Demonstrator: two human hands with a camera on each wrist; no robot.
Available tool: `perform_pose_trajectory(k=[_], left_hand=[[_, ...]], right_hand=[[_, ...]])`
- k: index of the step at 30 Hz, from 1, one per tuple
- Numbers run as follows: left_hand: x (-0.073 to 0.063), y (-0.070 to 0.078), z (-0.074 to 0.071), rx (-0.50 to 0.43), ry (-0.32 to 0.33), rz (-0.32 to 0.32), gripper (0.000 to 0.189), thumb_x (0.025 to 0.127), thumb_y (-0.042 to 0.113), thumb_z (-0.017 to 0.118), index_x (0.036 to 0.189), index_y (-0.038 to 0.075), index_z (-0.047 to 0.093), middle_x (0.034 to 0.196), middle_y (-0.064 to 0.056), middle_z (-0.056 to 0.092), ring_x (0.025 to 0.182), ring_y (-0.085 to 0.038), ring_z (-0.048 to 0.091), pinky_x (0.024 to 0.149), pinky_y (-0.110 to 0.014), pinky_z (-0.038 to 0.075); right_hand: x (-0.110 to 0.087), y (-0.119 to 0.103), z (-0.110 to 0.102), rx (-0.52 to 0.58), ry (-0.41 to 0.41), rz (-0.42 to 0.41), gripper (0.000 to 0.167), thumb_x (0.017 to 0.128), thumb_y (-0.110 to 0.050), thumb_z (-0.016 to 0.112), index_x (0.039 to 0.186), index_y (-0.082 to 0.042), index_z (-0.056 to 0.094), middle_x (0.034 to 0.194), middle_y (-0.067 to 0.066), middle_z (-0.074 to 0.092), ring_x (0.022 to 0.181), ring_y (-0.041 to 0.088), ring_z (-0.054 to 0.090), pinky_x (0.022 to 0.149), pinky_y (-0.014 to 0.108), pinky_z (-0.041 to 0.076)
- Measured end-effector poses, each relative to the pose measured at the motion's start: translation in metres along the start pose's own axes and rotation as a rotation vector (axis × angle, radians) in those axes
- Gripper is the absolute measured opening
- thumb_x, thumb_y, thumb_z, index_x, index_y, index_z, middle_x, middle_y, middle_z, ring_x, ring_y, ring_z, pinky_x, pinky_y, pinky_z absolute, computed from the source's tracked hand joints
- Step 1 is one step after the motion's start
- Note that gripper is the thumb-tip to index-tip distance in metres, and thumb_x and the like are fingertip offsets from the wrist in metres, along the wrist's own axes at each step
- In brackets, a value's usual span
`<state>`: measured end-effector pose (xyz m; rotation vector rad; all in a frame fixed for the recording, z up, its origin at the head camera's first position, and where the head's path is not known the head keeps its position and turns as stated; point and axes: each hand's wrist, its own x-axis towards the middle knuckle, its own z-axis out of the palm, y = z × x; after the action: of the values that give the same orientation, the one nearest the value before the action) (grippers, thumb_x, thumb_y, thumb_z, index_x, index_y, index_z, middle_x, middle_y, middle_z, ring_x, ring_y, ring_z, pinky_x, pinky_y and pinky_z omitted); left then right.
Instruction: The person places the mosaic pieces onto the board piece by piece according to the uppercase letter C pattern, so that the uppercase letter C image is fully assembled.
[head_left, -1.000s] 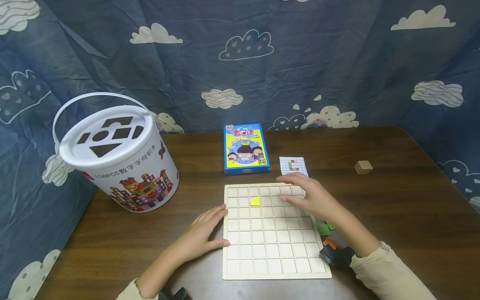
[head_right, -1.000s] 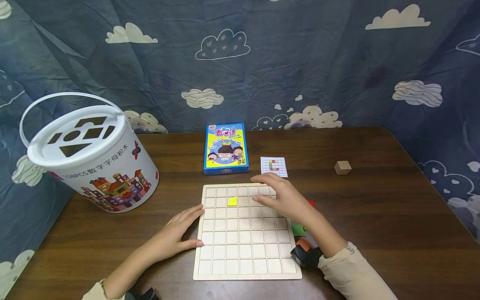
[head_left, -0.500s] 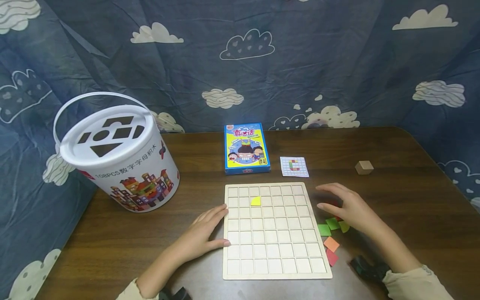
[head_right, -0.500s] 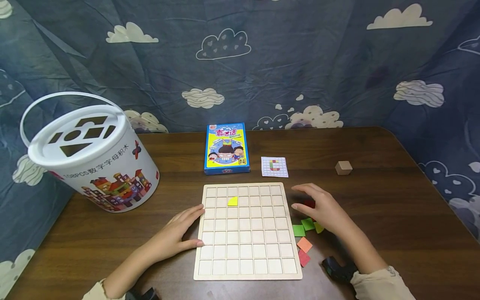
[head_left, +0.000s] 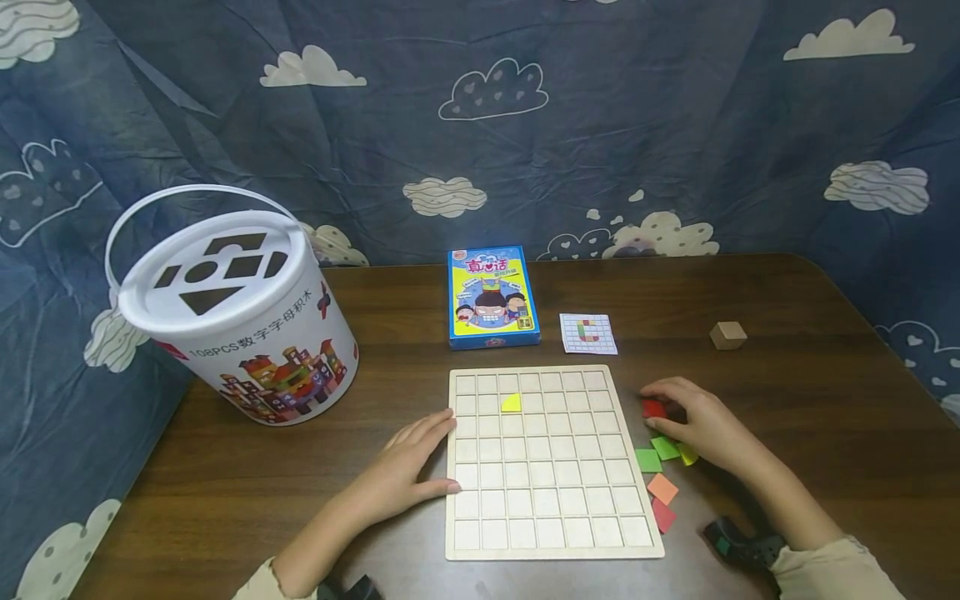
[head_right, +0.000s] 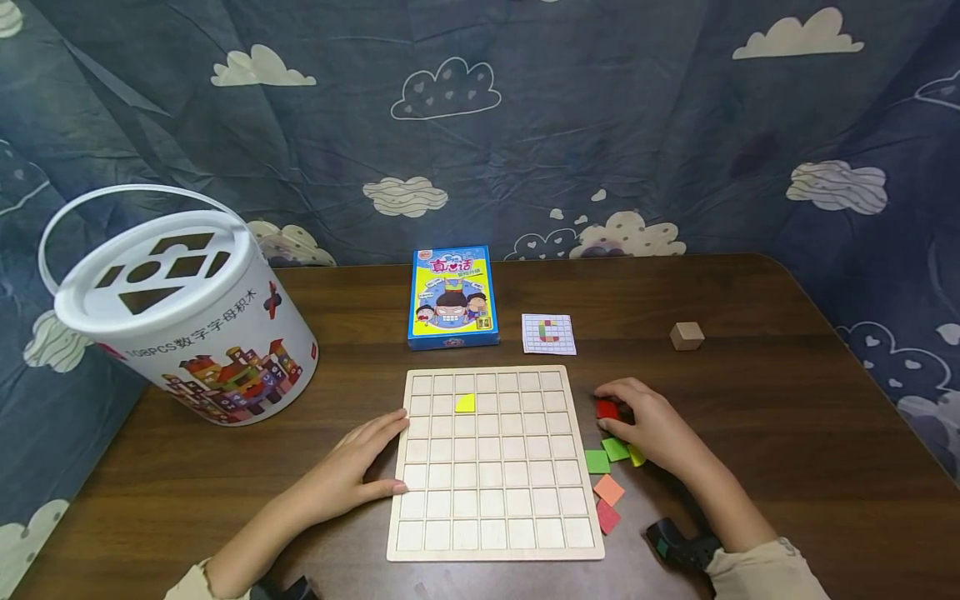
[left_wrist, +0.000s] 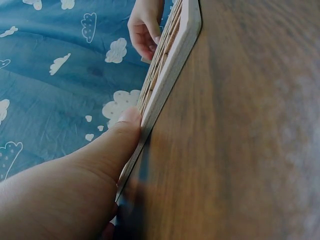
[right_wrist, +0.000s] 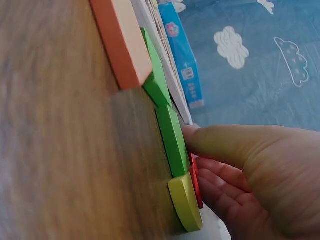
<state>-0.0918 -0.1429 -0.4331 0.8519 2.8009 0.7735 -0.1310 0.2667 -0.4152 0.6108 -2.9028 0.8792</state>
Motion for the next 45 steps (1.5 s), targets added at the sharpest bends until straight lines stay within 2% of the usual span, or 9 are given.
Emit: perform_pose_trajectory(k=[10, 16, 20, 26, 30, 37, 42, 45], left_hand=[[-0.001, 0.001, -0.001, -0.005, -0.004, -0.005, 0.08, 0.079, 0.057, 0.055, 0.141, 0.012, 0.03, 0.146, 0.0, 0.024, 0.131, -0.019, 0.022, 0.104, -0.042, 0.019], [-0.001, 0.001, -0.001, -0.005, -0.005, -0.007, 0.08, 0.079, 0.058, 0.054, 0.141, 0.013, 0.029, 0.146, 0.0, 0.024, 0.131, -0.019, 0.022, 0.104, -0.042, 0.019], [-0.001, 0.0, -0.001, -0.001, -0.004, -0.004, 0.08, 0.08, 0.058, 0.054, 0.141, 0.013, 0.029, 0.146, 0.0, 0.024, 0.131, -0.019, 0.022, 0.104, -0.042, 0.019], [0.0, 0.0, -0.001, 0.001, 0.001, 0.004, 0.08, 0.08, 0.058, 0.054, 0.141, 0.013, 0.029, 0.146, 0.0, 0.024, 0.131, -0.019, 0.022, 0.104, -0.042, 0.019], [0.0, 0.0, -0.001, 0.002, 0.0, 0.005, 0.08, 0.08, 0.058, 0.054, 0.141, 0.013, 0.029, 0.146, 0.0, 0.023, 0.131, -0.019, 0.022, 0.104, -0.042, 0.019], [0.0, 0.0, -0.001, -0.002, -0.002, 0.004, 0.081, 0.079, 0.058, 0.054, 0.141, 0.013, 0.029, 0.146, 0.0, 0.023, 0.131, -0.019, 0.022, 0.104, -0.042, 0.019], [0.0, -0.001, 0.0, 0.011, 0.007, 0.019, 0.081, 0.079, 0.058, 0.053, 0.141, 0.013, 0.029, 0.146, 0.0, 0.024, 0.131, -0.018, 0.022, 0.104, -0.041, 0.019], [0.0, -0.001, 0.0, 0.011, 0.015, 0.027, 0.081, 0.079, 0.059, 0.053, 0.141, 0.013, 0.029, 0.146, 0.0, 0.024, 0.131, -0.018, 0.022, 0.104, -0.041, 0.019]], right_hand=[[0.001, -0.002, 0.003, -0.01, 0.019, 0.004, 0.024, 0.074, -0.005, 0.072, 0.097, -0.002, 0.064, 0.102, 0.012, 0.056, 0.085, 0.023, 0.055, 0.071, 0.04, 0.048], [0.005, -0.01, -0.001, -0.016, 0.027, 0.002, 0.029, 0.074, -0.009, 0.073, 0.102, -0.004, 0.064, 0.097, 0.007, 0.059, 0.085, 0.021, 0.054, 0.072, 0.042, 0.048], [0.009, -0.025, -0.007, 0.016, 0.019, -0.003, 0.034, 0.075, -0.01, 0.073, 0.107, -0.005, 0.062, 0.099, 0.007, 0.059, 0.089, 0.024, 0.054, 0.075, 0.046, 0.048], [0.019, -0.055, -0.009, 0.056, 0.072, -0.097, 0.036, 0.074, -0.008, 0.073, 0.108, -0.005, 0.063, 0.1, 0.005, 0.059, 0.093, 0.024, 0.055, 0.077, 0.045, 0.048], [0.029, -0.076, -0.007, 0.096, 0.071, -0.126, 0.037, 0.075, -0.01, 0.073, 0.109, -0.007, 0.062, 0.102, 0.003, 0.058, 0.093, 0.024, 0.054, 0.077, 0.044, 0.049], [0.048, -0.097, 0.016, 0.171, 0.031, -0.145, 0.033, 0.078, -0.012, 0.07, 0.11, -0.009, 0.063, 0.104, 0.003, 0.059, 0.093, 0.024, 0.054, 0.076, 0.043, 0.048], [0.057, -0.095, 0.041, 0.201, -0.046, -0.132, 0.029, 0.08, -0.017, 0.069, 0.108, -0.012, 0.064, 0.103, -0.003, 0.059, 0.089, 0.018, 0.053, 0.075, 0.037, 0.047], [0.06, -0.09, 0.052, 0.175, -0.073, -0.115, 0.028, 0.08, -0.019, 0.069, 0.107, -0.014, 0.064, 0.1, -0.004, 0.058, 0.088, 0.016, 0.052, 0.077, 0.035, 0.046]])
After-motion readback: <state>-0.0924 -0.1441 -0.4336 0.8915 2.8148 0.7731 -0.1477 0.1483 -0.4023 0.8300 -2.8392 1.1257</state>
